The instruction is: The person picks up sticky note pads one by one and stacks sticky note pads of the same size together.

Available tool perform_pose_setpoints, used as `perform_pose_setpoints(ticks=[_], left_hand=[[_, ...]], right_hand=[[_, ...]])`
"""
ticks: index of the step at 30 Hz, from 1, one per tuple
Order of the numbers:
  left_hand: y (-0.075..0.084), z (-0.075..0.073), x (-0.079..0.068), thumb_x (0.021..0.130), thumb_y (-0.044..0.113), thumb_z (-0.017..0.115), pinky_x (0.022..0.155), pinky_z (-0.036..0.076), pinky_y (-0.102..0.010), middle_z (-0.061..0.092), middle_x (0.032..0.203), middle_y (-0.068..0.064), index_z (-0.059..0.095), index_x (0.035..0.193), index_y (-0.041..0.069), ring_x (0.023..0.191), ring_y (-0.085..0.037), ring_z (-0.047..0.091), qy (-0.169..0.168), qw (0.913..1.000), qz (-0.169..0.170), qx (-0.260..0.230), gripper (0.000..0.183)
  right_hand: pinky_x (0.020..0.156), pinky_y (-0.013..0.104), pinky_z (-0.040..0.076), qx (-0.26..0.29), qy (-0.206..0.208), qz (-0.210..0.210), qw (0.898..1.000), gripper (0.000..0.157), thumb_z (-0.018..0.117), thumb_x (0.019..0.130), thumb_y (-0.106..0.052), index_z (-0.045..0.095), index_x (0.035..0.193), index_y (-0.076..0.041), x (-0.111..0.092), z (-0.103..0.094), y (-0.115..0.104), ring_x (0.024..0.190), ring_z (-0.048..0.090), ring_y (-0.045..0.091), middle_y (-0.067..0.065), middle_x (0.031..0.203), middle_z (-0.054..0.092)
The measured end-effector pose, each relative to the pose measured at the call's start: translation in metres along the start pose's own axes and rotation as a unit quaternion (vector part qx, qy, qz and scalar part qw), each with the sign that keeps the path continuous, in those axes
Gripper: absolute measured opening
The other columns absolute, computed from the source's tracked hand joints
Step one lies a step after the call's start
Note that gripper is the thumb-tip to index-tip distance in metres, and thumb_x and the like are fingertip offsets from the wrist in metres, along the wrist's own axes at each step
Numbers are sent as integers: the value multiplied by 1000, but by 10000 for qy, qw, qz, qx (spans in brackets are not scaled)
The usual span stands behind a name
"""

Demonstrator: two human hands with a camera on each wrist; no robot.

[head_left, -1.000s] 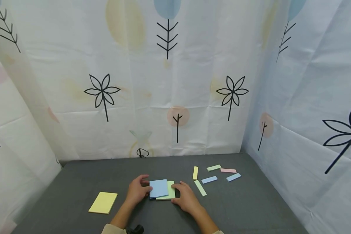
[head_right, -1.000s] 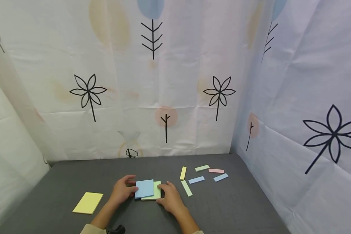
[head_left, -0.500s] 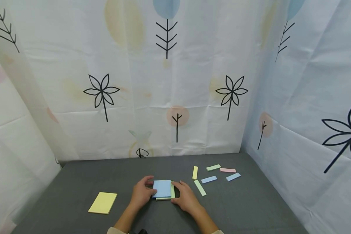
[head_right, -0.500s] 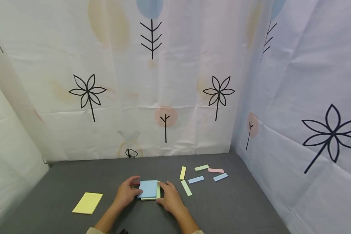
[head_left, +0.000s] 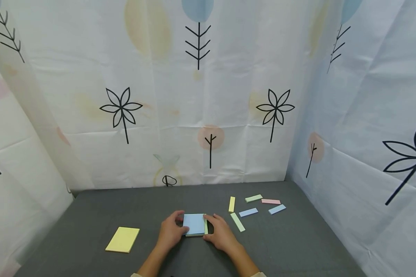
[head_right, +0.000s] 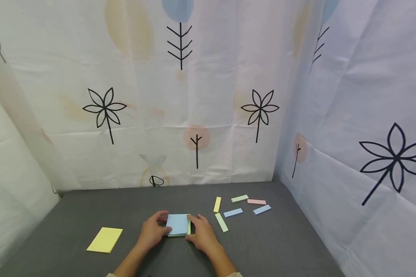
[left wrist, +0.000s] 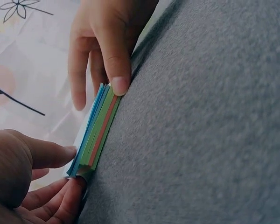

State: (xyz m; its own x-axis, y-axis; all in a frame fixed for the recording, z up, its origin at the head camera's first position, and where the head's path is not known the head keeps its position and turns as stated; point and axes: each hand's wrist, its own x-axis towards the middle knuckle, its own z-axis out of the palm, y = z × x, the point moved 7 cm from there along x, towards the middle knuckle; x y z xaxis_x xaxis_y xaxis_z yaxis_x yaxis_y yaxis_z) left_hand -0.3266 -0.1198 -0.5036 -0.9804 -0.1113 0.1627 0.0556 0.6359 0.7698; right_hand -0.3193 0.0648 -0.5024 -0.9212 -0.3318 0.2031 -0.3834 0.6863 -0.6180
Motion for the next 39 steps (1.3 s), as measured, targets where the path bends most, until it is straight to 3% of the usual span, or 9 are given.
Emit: perform_pose_setpoints(ticks=[2,9,16,27,39], left_hand=[[1,1,-1,72,6,82,81,47,-48,68,96,-5,64,120,7,93,-26,60,-11,10000,-44,68,51],[6,5,-5,73,5,82,78,47,-47,65,91,-4,63,121,6,87,-24,59,12,9997,-103,215,51],[9,7,-6,71,4,83,75,48,-46,64,88,-3,66,116,6,82,-21,58,121,9995,96,286,49],[10,9,-6,72,6,84,69,47,-41,65,90,-2,67,115,8,72,-16,54,77,9993,-30,354,47],[11,8,-10,72,7,84,63,45,-36,64,89,-2,67,113,7,66,-13,51,98,9990,176,399,44]], right_hand=[[97,56,41,-29,31,-35,10000,65,85,72,-14,60,132,-9,0,0,0,127,46,41,21,130,56],[96,55,41,-76,92,-99,9999,66,86,71,-14,60,132,-8,-1,-1,-1,127,46,41,19,129,58],[95,56,41,-15,46,-68,10000,67,86,72,-14,59,133,-10,-1,-2,-1,127,45,42,20,131,57],[98,54,40,-230,0,-284,9993,59,86,72,-17,64,126,-8,1,-1,-2,127,46,41,12,123,65],[99,55,39,-205,21,-351,9992,54,84,74,-19,66,123,-7,-1,-1,-4,126,47,42,11,120,66]])
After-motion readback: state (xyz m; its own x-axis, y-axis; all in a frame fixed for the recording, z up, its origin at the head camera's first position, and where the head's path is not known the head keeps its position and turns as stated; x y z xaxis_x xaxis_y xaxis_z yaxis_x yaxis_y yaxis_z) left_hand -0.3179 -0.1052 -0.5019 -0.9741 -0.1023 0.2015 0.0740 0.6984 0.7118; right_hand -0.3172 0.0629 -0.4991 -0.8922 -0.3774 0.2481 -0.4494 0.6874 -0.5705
